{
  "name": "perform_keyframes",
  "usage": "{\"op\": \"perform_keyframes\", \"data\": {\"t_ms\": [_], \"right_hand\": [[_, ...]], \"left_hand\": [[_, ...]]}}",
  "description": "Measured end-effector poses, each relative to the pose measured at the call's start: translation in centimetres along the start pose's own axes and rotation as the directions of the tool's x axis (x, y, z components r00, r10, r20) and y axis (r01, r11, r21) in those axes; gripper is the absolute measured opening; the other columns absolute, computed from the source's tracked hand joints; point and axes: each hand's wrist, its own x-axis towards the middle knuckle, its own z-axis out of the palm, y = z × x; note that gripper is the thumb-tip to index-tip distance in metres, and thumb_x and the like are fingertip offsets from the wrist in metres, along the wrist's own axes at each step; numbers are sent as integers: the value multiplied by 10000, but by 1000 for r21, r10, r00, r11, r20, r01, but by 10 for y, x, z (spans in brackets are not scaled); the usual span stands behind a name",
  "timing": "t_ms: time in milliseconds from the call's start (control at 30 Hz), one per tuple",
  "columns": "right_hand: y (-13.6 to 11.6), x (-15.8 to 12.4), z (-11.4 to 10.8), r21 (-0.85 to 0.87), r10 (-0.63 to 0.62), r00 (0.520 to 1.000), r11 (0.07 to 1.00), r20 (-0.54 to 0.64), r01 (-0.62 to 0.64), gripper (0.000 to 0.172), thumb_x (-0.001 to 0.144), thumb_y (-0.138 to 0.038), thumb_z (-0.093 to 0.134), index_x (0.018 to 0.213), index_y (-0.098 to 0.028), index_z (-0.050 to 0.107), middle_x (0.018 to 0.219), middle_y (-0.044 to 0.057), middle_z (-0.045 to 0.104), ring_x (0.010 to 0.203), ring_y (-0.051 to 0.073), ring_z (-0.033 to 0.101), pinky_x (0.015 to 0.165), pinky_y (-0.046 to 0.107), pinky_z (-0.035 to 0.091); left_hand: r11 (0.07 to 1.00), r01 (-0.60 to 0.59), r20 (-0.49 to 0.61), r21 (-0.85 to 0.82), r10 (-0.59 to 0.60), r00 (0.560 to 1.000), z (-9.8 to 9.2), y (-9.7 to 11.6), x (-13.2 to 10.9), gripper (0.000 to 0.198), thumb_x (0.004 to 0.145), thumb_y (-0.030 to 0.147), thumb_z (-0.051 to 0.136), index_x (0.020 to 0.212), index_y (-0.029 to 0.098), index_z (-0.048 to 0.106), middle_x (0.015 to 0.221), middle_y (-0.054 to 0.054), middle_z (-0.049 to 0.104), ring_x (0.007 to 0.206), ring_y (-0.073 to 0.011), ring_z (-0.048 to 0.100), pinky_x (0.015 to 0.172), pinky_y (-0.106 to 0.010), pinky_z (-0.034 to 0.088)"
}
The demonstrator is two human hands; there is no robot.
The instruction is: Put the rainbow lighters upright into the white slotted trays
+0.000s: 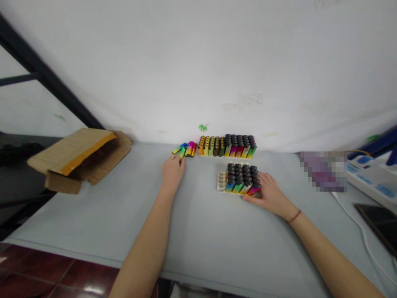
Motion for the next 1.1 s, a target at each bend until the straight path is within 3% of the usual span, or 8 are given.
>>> {"op": "perform_keyframes", "data": {"t_ms": [200,300,400,567,700,800,933,1100], "right_hand": [[0,0,0,1,-5,1000,1000,0,5,737,838,-703,550,1313,-140,525,1287,204,598,1194,361,522,1044,532,387],[1,0,0,2,-6,1000,1000,-5,6,747,835,-701,557,1334,-146,512,1300,200,593,1200,359,519,1045,529,385],[1,1,0,4,-6,1000,1000,-6,6,754,835,-702,558,1333,-138,511,1296,205,593,1197,359,520,1039,523,392],[1,1,1,11,-12,1000,1000,-9,12,757,838,-712,545,1324,-133,510,1285,209,597,1185,362,524,1040,536,388],[2,0,1,22,-10,1000,1000,-13,11,740,835,-711,548,1327,-159,512,1292,198,597,1195,364,521,1043,546,382],[1,1,0,25,-12,1000,1000,-7,13,736,835,-698,561,1321,-147,518,1288,198,597,1189,355,524,1042,525,389],[1,1,-1,31,-14,1000,999,-6,14,749,832,-697,567,1331,-141,511,1286,198,594,1165,347,534,1031,509,399],[1,0,0,33,-11,1000,999,-10,12,741,836,-698,561,1353,-171,497,1304,187,589,1192,355,523,1039,534,388]], "left_hand": [[987,146,90,67,-151,984,-15,-9,-2,335,893,426,514,1008,167,693,1038,-134,719,987,-308,660,819,-381,494],[992,112,52,52,-114,992,-11,-9,-2,464,896,463,516,1211,141,629,1149,-162,689,1065,-314,636,871,-383,484],[997,55,78,45,-58,995,-2,-11,-1,425,912,402,496,1197,129,654,1160,-185,665,1065,-319,633,895,-393,476],[955,-18,23,-296,26,999,7,-13,5,276,819,260,579,1055,149,668,1039,-127,681,983,-261,631,885,-374,484],[695,-65,13,-716,107,994,9,4,1,230,815,342,596,958,171,654,871,-55,678,817,-197,615,770,-314,496],[430,81,138,-899,105,985,9,28,-9,242,851,390,544,879,164,625,724,-22,633,663,-145,578,648,-260,473],[76,308,316,-948,125,941,6,55,-21,210,829,358,524,892,161,567,624,29,557,467,-92,464,477,-221,396],[-91,448,439,-889,100,893,-4,71,-33,361,848,531,473,728,190,471,533,64,442,366,-60,367,389,-190,313]]}}
